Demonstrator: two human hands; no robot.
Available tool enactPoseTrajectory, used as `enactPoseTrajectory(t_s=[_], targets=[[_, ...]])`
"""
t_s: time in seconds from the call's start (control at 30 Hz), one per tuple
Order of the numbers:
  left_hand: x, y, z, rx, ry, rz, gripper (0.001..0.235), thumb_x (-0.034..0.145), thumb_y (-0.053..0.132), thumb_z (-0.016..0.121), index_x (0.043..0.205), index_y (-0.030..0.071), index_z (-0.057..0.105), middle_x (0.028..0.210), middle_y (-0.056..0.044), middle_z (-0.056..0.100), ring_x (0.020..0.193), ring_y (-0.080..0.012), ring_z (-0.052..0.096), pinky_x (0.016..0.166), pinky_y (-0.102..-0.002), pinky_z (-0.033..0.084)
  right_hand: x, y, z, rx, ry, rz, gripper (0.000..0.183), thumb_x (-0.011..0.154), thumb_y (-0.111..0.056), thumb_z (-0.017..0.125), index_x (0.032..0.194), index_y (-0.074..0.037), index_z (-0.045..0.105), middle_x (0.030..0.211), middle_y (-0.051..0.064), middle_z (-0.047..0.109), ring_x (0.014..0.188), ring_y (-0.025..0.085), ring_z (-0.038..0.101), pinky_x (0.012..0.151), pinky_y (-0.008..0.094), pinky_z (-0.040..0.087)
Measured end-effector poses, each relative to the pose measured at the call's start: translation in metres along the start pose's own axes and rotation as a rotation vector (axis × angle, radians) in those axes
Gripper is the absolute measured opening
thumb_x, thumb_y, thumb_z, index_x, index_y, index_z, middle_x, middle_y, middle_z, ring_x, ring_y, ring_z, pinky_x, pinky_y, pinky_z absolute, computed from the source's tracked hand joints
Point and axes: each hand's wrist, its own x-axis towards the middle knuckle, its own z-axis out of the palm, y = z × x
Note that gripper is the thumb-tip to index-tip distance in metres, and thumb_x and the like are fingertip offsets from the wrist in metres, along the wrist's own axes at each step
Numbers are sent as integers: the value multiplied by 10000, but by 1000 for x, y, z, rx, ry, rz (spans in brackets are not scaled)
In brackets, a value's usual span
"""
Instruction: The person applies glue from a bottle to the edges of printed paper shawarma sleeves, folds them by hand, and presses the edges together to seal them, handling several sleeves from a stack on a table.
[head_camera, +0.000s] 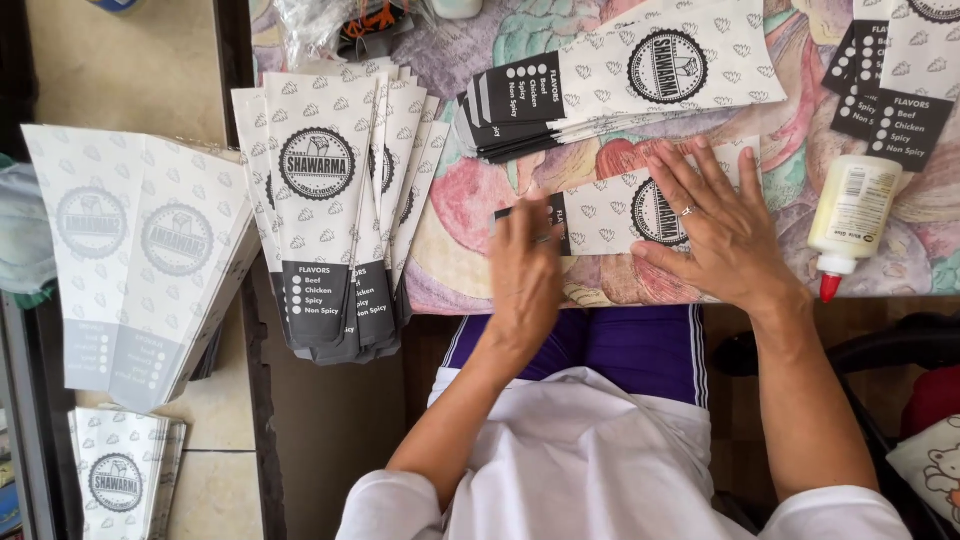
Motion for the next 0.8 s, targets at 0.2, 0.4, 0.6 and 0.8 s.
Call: enactPoseTrajectory(t_s=[0.2, 0.4, 0.6, 0.8], targets=[[-28, -44, -13, 349, -49, -129, 580, 1069, 392, 557, 1583, 162, 420, 1387, -39, 467, 1058, -263, 523, 780, -432, 495, -4, 6, -11, -27, -139, 250, 1195, 774, -887, 230, 1624, -113, -98, 1708, 147, -98, 1603, 334, -50, 1252, 584, -69], [-18, -30, -41, 245, -40, -77, 565, 1008, 290, 537, 1515, 44, 490, 1343, -99, 495, 1003, -316, 519, 730, -472, 411, 11, -35, -36, -63, -102, 653, 1362, 736, -1047, -91, 1604, -3, 15, 1701, 195, -54, 1558, 340, -116, 1259, 536, -137], [-19, -28, -40, 257, -29, -70, 586, 990, 265, 536, 1526, 36, 472, 1328, -116, 505, 1010, -315, 519, 732, -470, 416, 12, -70, -9, -25, -45, 241, 1001, 881, -819, -97, 1605, -127, -108, 1720, 63, -59, 1583, 353, -6, 1281, 602, -34], [-18, -25, -44, 236, -60, -94, 573, 983, 255, 525, 1515, 48, 477, 1316, -98, 481, 1007, -302, 506, 769, -464, 416, -13, 14, -11, -129, 12, 553, 1126, 1064, -825, 90, 1647, 133, 200, 1724, 308, 132, 1585, 371, -132, 1227, 526, -184]])
